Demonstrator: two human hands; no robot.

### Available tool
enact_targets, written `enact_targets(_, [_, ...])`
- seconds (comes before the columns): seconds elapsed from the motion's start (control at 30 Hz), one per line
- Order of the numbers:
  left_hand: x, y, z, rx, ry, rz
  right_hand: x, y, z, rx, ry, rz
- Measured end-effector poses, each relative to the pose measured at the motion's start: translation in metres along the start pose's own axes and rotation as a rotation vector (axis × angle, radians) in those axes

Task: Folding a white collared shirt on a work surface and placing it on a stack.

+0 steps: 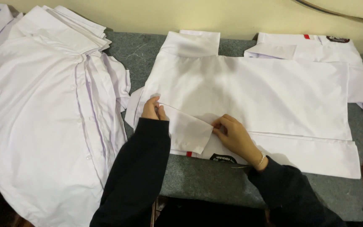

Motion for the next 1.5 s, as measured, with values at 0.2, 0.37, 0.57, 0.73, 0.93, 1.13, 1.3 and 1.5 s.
enact_targets(0.2, [0.004,0.007,0.001,-0.039,0.013,-0.027,0.019,-0.007,0.003,0.053,-0.088,0.063])
enact_targets(0.37, [0.006,0.011,-0.001,-0.057,0.019,-0.026,0.013,0.0,0.007,0.028,-0.068,0.033])
enact_targets(0.57, [0.004,0.002,-0.001,-0.075,0.015,-0.025,0.006,0.003,0.007,0.0,-0.086,-0.063])
enact_targets(0.73, [-0.001,-0.01,-0.002,-0.09,0.022,-0.011,-0.008,0.01,0.004,-0.001,-0.062,-0.212])
enact_targets(0.93, [0.003,0.002,-0.001,-0.127,0.037,-0.034,0.009,-0.009,0.0,0.026,-0.011,-0.142])
enact_targets(1.13, [0.005,0.004,-0.003,-0.102,0.047,-0.024,0.002,-0.011,-0.002,0.046,0.068,-0.274])
enact_targets(1.3, [0.006,0.008,-0.001,-0.104,0.015,-0.059,-0.002,-0.007,-0.003,0.165,0.221,-0.288])
enact_targets(1.5, [0.005,0.005,0.0,-0.079,0.014,-0.106,-0.011,0.006,-0.005,0.217,0.243,-0.28])
Point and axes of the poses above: each hand's wrist, its own z-axis towards the middle knuckle, its own x-axis out of the back of the hand, y = z × x, the point moved 5 cm from there along z, towards the middle knuckle, and after that the axes turned 7 degrees about -z, right-handed, at the moved point
